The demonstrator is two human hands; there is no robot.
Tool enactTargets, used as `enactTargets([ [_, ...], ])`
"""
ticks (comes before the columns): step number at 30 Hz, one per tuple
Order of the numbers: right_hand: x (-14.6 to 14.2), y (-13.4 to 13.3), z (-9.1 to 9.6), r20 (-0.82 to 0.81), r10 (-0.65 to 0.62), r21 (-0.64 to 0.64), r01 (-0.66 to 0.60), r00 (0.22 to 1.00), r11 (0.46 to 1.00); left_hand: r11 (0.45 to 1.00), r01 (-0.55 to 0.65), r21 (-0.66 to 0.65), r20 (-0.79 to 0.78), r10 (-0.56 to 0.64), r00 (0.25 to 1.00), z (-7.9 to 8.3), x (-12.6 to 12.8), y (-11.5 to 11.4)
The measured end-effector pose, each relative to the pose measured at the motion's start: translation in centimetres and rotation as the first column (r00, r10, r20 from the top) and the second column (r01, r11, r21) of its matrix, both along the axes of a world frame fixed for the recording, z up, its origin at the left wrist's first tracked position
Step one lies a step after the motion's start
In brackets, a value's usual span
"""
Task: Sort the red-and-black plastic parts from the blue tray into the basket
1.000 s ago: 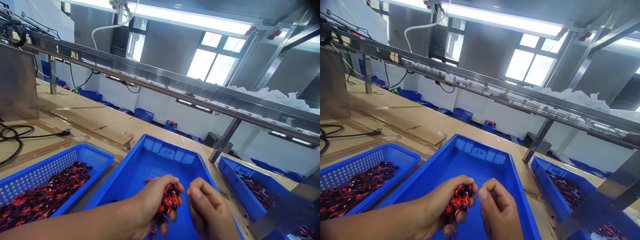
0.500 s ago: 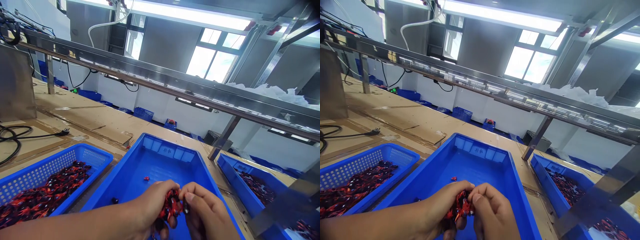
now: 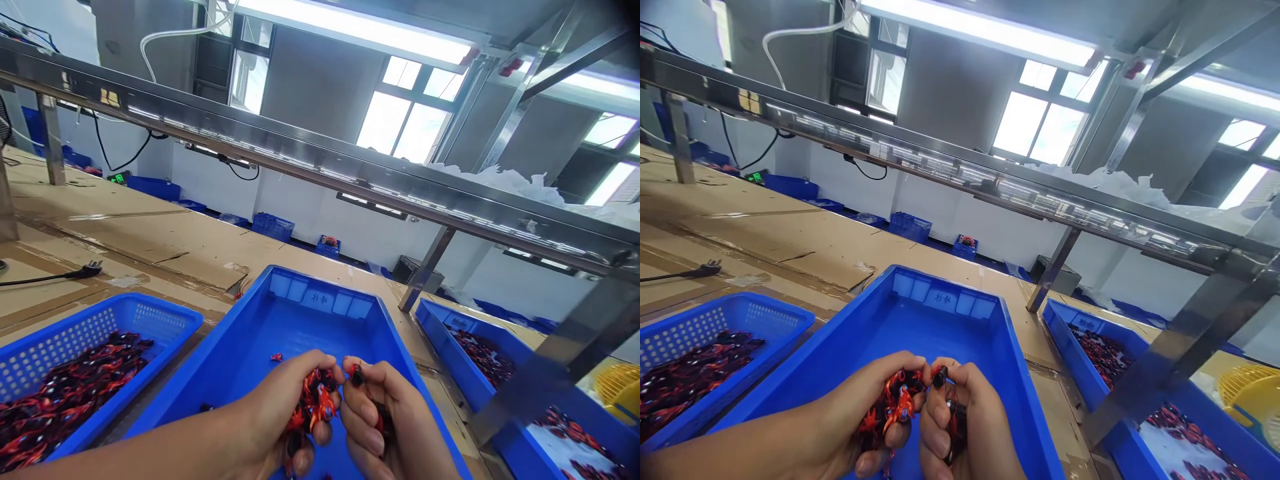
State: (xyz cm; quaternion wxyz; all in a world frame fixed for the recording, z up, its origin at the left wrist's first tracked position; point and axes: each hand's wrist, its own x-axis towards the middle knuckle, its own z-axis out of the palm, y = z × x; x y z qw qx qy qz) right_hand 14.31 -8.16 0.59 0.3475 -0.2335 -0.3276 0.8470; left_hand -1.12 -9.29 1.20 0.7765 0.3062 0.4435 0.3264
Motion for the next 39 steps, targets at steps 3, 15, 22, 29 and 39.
enactTargets([
  [3, 0.0, -0.1, 0.3, -0.015, -0.031, 0.001, 0.031, 0.999, 1.000, 1.000, -0.006, 0.006, 0.003, 0.006, 1.000, 0.2, 0.0, 0.0],
  [15, 0.6, -1.4, 1.4, 0.276, -0.739, 0.957, -0.246, 0.614, 0.153, 0.971, -0.120, -0.209, 0.288, 0.178, 0.941, 0.3, -0.8, 0.6],
  [22, 0.4, -1.4, 1.4, 0.386, -0.708, 0.845, -0.535, 0.591, 0.014, 0.994, -0.035, -0.107, 0.217, 0.058, 0.974, 0.2, -1.2, 1.1],
  [29, 0.6, -1.1, 0.6, 0.345, -0.750, 0.897, -0.433, 0.564, 0.087, 0.993, 0.114, 0.000, 0.090, -0.113, 0.989, 0.6, -0.7, 0.6],
  [39, 0.3, -1.1, 0.3, 0.330, -0.674, 0.942, -0.178, 0.661, 0.286, 0.986, 0.055, 0.159, 0.030, -0.061, 0.998, 0.8, -0.1, -0.3],
])
